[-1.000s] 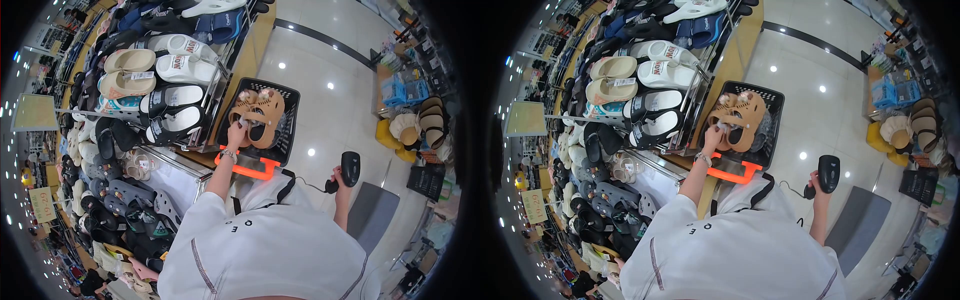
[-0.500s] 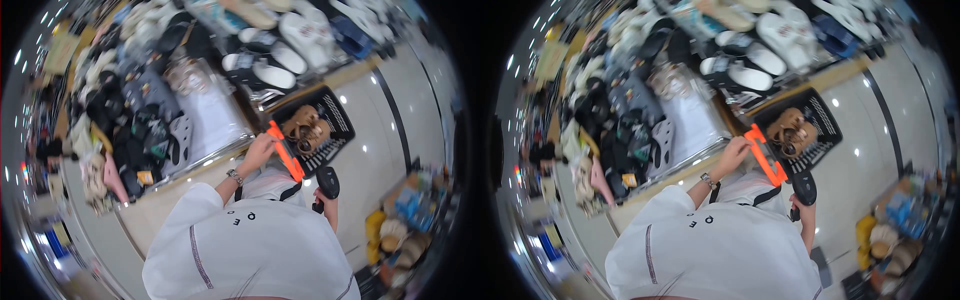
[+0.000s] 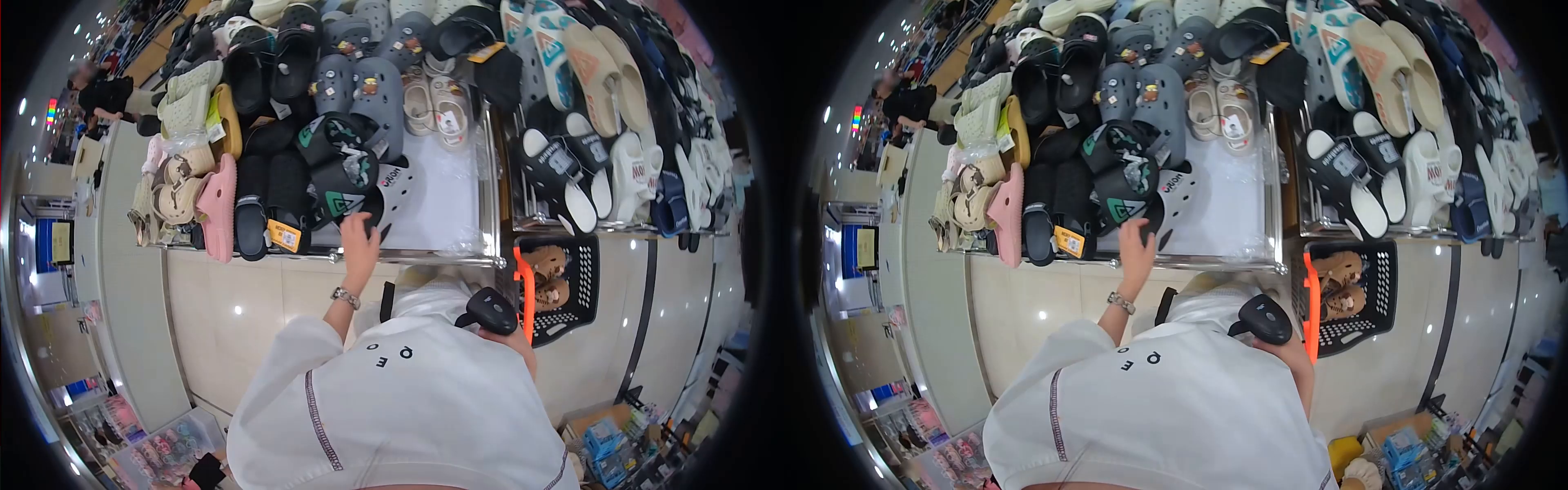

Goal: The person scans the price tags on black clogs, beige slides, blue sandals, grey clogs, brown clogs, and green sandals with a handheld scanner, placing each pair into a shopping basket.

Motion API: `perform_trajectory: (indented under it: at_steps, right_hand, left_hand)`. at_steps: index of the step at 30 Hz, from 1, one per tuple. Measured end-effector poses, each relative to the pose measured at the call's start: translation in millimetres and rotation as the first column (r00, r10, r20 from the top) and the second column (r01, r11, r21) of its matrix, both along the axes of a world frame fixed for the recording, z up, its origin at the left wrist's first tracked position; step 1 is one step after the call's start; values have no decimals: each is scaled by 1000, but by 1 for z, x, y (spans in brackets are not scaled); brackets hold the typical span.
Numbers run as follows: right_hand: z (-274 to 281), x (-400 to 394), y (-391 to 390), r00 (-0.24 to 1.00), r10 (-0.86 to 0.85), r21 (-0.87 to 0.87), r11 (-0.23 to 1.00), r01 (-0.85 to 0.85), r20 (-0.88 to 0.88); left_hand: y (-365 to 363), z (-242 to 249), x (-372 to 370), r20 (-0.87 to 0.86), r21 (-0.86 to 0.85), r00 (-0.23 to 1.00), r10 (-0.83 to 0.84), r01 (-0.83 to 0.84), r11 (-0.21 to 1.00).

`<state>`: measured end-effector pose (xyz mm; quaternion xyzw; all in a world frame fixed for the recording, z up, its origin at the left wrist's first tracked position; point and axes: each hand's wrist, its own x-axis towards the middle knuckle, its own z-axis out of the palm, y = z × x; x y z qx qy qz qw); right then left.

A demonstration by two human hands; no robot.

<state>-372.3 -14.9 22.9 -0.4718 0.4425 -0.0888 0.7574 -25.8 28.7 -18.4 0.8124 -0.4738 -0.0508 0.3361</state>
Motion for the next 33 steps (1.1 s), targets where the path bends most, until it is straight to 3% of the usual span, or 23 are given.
perform_trajectory:
  at_steps: [3, 5, 8, 10, 11, 13, 15, 17, 20, 25, 27, 29, 31, 33]
  right_hand:
    - [-26, 22, 1, 999, 9, 32, 999, -10, 36]
    - [0, 46, -7, 998, 59, 72, 996, -56, -38]
    - [20, 74, -12, 967, 165, 19, 986, -164, -194]
    - [3, 81, -3, 993, 60, 20, 998, -58, -101]
    - [7, 88, -5, 993, 59, 12, 998, -58, -105]
    - [22, 104, -9, 992, 73, -124, 989, -86, -107]
    - [38, 120, -15, 987, 78, -82, 992, -91, -143]
    - [40, 124, -17, 979, 91, -32, 995, -98, -183]
    - [33, 130, -23, 978, 91, -128, 985, -116, -187]
    - [32, 139, -30, 980, 59, -55, 996, -71, -189]
    - [21, 136, -28, 978, 61, -26, 997, -67, -200]
    - [16, 131, -26, 975, 59, 8, 998, -59, -213]
    - [20, 133, -20, 988, 6, -66, 998, -16, -155]
    - [28, 135, -18, 981, 3, -84, 996, -20, -195]
  left_hand:
    - [-4, 1, 52, -62, -56, 969, 239, -242, 969]
    - [-9, -4, 85, -55, -82, 960, 273, -277, 957]
    - [-26, -10, 119, -199, -50, 934, 298, -313, 948]
    - [-38, -9, 135, -80, 111, 919, 387, -378, 919]
    - [-44, -6, 143, -86, 105, 918, 386, -377, 920]
    - [-56, 0, 159, -88, 345, 930, 356, -307, 887]
    - [-65, -12, 176, -65, 368, 923, 378, -330, 869]
    - [-71, -5, 182, -193, 455, 871, 452, -329, 828]
    - [-72, -11, 188, -263, 436, 831, 491, -351, 829]
    - [-77, -15, 190, -197, 424, 854, 481, -368, 827]
    - [-82, -6, 191, -248, 579, 822, 512, -298, 759]
    - [-87, -10, 194, -288, 562, 824, 488, -267, 783]
    - [-88, -15, 202, -324, 552, 824, 466, -236, 800]
    - [-88, -20, 213, -692, 537, 485, 534, -148, 830]
